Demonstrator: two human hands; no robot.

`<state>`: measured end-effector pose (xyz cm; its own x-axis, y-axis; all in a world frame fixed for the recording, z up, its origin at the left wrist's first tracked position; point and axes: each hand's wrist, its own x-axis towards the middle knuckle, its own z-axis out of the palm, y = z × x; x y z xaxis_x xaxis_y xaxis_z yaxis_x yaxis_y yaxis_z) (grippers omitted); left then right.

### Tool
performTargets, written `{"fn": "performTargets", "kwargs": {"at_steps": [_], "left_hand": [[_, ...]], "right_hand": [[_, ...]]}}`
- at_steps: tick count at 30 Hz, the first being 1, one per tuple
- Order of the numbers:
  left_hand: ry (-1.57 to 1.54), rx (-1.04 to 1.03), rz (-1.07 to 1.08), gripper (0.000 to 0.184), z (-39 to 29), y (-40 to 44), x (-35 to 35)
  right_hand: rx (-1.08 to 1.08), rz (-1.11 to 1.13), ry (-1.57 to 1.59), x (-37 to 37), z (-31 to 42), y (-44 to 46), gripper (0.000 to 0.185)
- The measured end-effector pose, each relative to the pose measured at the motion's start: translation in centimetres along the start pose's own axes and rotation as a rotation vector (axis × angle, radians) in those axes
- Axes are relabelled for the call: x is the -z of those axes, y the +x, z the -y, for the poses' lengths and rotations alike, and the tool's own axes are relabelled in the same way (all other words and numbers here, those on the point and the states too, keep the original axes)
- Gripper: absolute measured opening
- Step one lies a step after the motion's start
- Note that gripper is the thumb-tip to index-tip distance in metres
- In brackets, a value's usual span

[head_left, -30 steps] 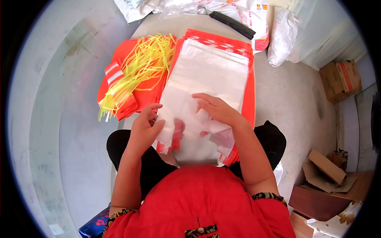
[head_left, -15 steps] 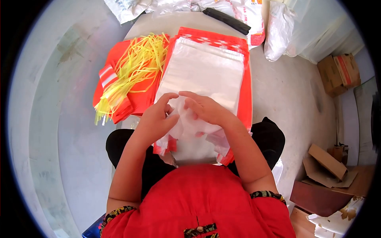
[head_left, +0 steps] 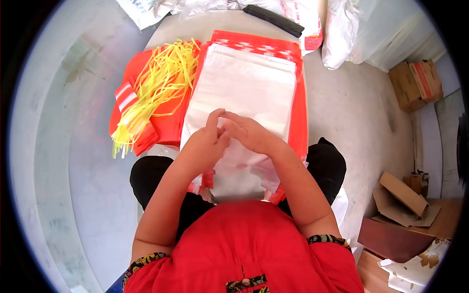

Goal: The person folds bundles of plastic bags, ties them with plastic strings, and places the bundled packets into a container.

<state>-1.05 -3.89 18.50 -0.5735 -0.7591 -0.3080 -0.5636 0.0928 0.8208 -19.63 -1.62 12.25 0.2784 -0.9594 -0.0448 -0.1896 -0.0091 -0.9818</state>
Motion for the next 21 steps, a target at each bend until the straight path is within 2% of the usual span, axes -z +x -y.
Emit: {"fn": "performTargets", "kwargs": {"at_steps": [2, 5, 8, 11, 14, 16, 21], "left_hand": [[-0.035, 0.001, 0.007, 0.059, 0.4, -0.1, -0.2], [-0.027, -0.056, 0.001, 0.06, 1.7, -0.2, -0.5], [-0.035, -0.077, 0.0, 0.062, 2.3, -0.7, -0.4], [-0.037, -0.128, 0.002, 0.062, 2.9, -1.0, -0.6], [0.039, -0.217, -0.012, 0.058, 3.7, -1.0, -0.9], [0.132, -0.225, -0.011, 0.052, 3.2, -1.3, -0.8], [0.362, -0.427, -0.09, 0.043, 4.4, -1.3, -1.5]], "right_hand": [[-0.073, 0.061, 0.052, 0.2, 1.0, -0.2, 0.055], [-0.065, 0.071, -0.058, 0.4, 0.9, -0.2, 0.047], [-0.024, -0.082, -0.221, -0.1, 0.9, -1.5, 0.042], [-0.043, -0.086, -0.253, -0.1, 3.1, -3.1, 0.036], [0.284, -0.261, -0.661, -0.6, 1.1, -4.9, 0.037], [0.325, -0.224, -0.701, -1.3, 0.8, -6.6, 0.036], [0.405, -0.227, -0.894, -3.0, -0.3, -8.6, 0.036]]}}
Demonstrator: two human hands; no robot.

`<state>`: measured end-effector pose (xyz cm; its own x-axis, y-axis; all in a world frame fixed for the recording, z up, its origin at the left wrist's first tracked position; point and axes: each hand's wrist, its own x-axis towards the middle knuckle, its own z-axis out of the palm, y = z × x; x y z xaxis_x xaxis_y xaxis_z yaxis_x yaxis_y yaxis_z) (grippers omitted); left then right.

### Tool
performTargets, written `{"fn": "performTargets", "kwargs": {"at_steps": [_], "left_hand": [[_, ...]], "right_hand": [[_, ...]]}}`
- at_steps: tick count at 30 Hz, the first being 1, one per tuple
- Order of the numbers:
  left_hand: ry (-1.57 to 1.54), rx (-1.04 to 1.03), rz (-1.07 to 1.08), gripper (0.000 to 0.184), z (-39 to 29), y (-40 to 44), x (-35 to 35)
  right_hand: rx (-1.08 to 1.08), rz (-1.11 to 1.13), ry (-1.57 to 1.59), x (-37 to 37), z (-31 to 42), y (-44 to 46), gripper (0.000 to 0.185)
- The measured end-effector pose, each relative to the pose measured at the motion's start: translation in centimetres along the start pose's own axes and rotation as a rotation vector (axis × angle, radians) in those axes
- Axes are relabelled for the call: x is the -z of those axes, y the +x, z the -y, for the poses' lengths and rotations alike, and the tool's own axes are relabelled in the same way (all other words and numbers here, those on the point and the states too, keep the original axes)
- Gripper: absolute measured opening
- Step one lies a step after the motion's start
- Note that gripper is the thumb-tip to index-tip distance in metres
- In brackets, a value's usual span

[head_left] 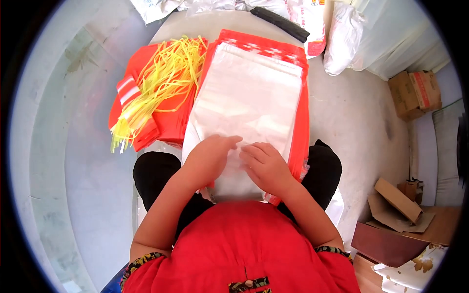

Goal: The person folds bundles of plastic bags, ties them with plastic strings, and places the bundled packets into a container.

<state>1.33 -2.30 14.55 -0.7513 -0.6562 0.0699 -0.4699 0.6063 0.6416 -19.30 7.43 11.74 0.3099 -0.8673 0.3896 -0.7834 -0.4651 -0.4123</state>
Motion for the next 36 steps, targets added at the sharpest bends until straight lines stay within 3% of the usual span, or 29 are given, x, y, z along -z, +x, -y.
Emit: {"fn": "performTargets", "kwargs": {"at_steps": [4, 11, 17, 23, 25, 27, 36], "left_hand": [[0.185, -0.275, -0.083, 0.04, 1.0, -0.8, 0.3], [0.349, -0.25, -0.083, 0.053, 1.3, -2.7, 0.2], [0.267, -0.221, -0.047, 0.062, 1.2, -2.9, 0.5], [0.173, -0.134, -0.086, 0.055, 1.2, -2.1, 0.6], [0.132, -0.002, -0.088, 0.049, 0.3, -1.3, 0.7], [0.121, -0.043, -0.138, 0.043, 0.7, -1.1, 0.2], [0.268, -0.332, -0.196, 0.035, 2.3, -0.8, -1.1]], "right_hand": [[0.002, -0.069, -0.141, -0.9, 0.3, -0.8, 0.038], [-0.086, -0.045, -0.206, -2.8, 1.1, -1.0, 0.042], [-0.079, -0.04, -0.225, -2.9, 2.1, 0.2, 0.023], [-0.189, -0.204, 0.275, -2.5, 0.3, 1.1, 0.013], [-0.319, -0.229, 0.436, -2.8, 0.1, 1.2, 0.012], [-0.397, -0.234, 0.52, -2.7, -0.1, 1.4, 0.012], [-0.357, -0.26, 0.396, -2.7, -0.5, 1.6, 0.011]]}}
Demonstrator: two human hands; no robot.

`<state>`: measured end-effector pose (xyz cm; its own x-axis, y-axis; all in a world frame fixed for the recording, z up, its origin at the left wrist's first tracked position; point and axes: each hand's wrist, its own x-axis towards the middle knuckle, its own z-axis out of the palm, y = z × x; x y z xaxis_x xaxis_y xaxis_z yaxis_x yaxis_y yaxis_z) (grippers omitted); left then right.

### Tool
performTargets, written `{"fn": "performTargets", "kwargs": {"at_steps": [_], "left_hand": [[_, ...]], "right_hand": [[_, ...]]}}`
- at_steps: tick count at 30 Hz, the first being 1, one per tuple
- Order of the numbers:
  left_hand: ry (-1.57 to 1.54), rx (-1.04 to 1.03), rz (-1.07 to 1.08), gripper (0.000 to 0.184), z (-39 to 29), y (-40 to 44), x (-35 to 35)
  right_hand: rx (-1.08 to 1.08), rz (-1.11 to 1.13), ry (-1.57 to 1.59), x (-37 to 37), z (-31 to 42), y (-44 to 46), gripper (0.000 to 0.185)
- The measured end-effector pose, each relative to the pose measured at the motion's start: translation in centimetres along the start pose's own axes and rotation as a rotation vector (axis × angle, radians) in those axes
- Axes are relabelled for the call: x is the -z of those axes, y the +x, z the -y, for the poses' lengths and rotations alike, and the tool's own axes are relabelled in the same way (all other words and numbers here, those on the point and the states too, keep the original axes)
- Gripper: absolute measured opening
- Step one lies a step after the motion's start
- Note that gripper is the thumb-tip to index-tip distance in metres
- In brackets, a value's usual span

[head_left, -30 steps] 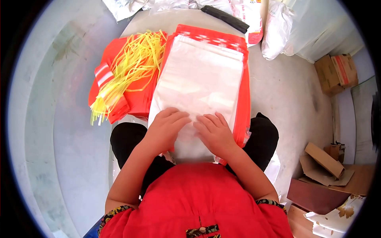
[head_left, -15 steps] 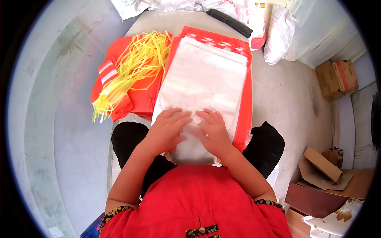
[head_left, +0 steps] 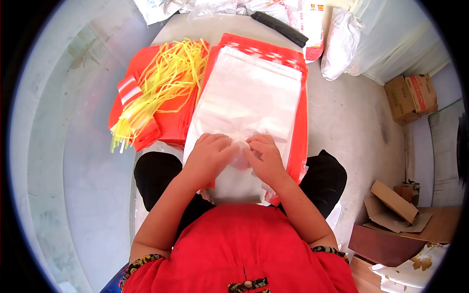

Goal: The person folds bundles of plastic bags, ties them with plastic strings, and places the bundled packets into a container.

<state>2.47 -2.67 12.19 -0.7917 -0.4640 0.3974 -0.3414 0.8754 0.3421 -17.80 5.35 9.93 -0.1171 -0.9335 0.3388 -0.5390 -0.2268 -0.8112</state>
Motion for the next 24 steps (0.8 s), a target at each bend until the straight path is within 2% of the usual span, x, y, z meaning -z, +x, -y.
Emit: {"fn": "performTargets", "kwargs": {"at_steps": [7, 14, 17, 20, 24], "left_hand": [[0.089, -0.068, -0.052, 0.039, -0.4, 0.2, 0.1], [0.145, -0.125, -0.033, 0.034, 0.1, 0.2, 0.0], [0.13, -0.114, -0.031, 0.031, 0.5, 0.2, -0.4], [0.115, -0.088, -0.04, 0.029, 0.7, 0.4, -0.5], [0.061, -0.04, -0.042, 0.028, 0.8, 1.1, -0.6]], "right_hand": [[-0.06, 0.031, -0.037, 0.2, 0.2, 0.8, 0.013], [-0.139, 0.111, -0.108, 0.7, 1.0, 1.2, 0.013], [0.229, -0.029, -0.311, 0.9, 1.7, 0.6, 0.027], [0.426, 0.058, -0.441, 1.2, 2.9, -0.2, 0.041], [0.401, 0.029, -0.566, 0.7, 1.0, -0.2, 0.04]]}}
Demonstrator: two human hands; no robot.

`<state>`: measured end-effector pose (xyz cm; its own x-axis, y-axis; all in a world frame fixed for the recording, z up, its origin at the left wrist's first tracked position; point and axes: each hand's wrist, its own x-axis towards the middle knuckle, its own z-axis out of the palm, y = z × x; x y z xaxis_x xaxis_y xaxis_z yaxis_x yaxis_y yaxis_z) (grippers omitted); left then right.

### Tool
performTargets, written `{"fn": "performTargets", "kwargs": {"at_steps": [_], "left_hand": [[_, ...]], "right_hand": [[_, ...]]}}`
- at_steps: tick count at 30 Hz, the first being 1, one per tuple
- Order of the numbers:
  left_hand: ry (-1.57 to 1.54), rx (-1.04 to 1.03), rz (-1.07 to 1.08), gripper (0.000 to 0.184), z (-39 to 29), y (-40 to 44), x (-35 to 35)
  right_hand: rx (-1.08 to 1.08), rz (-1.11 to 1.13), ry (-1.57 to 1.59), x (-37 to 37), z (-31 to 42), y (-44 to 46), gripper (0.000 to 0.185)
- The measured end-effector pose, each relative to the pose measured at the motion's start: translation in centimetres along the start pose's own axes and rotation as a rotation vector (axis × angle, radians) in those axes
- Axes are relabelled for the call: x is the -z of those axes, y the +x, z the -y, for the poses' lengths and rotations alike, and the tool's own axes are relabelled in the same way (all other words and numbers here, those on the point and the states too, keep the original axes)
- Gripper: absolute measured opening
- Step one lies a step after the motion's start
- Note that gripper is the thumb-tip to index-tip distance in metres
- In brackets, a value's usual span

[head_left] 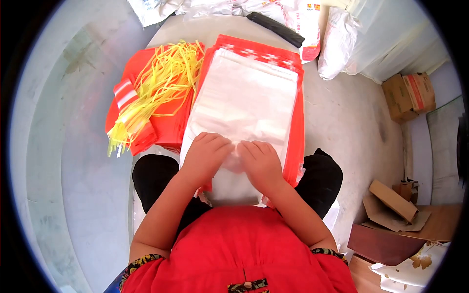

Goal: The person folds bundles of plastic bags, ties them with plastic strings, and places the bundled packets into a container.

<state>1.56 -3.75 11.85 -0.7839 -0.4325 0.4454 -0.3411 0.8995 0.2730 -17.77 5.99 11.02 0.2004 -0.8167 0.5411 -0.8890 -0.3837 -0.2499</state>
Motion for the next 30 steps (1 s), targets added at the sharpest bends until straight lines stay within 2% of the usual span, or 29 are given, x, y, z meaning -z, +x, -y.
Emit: {"fn": "performTargets", "kwargs": {"at_steps": [4, 7, 11, 14, 17, 20, 23, 26, 30], "left_hand": [[-0.049, 0.066, 0.059, 0.032, 0.7, 1.0, 0.7], [-0.066, 0.209, -0.125, 0.041, 1.1, 1.1, 1.7], [-0.309, 0.448, -0.169, 0.053, 2.9, 0.2, 2.4], [-0.225, 0.421, -0.151, 0.053, 2.5, -0.1, 3.0], [-0.285, 0.524, -0.307, 0.051, 2.0, -1.2, 2.1], [-0.589, 0.84, -0.199, 0.045, 1.4, -2.8, 2.4], [-0.881, 0.885, -0.213, 0.043, 0.7, -3.7, 2.3], [-1.051, 0.946, -0.356, 0.042, -0.6, -3.5, 2.9], [-1.163, 0.971, -0.387, 0.04, -2.1, -3.2, 3.7]], "right_hand": [[-0.103, 0.056, 0.056, 0.5, -1.2, 0.7, 0.035], [-0.206, 0.062, 0.073, 2.5, -2.4, 2.3, 0.032], [-0.26, 0.069, 0.148, 4.6, -3.5, 3.4, 0.025], [-0.345, 0.129, 0.176, 5.5, -3.1, 3.0, 0.031], [-0.319, 0.119, 0.167, 5.4, -2.7, 1.9, 0.031], [-0.303, 0.104, 0.149, 4.5, -2.2, 0.3, 0.025], [-0.328, 0.119, 0.165, 3.9, -1.9, -0.5, 0.033], [-0.322, 0.058, 0.176, 3.3, -2.1, -1.1, 0.034], [-0.351, 0.056, 0.169, 3.1, -2.1, -1.6, 0.032]]}}
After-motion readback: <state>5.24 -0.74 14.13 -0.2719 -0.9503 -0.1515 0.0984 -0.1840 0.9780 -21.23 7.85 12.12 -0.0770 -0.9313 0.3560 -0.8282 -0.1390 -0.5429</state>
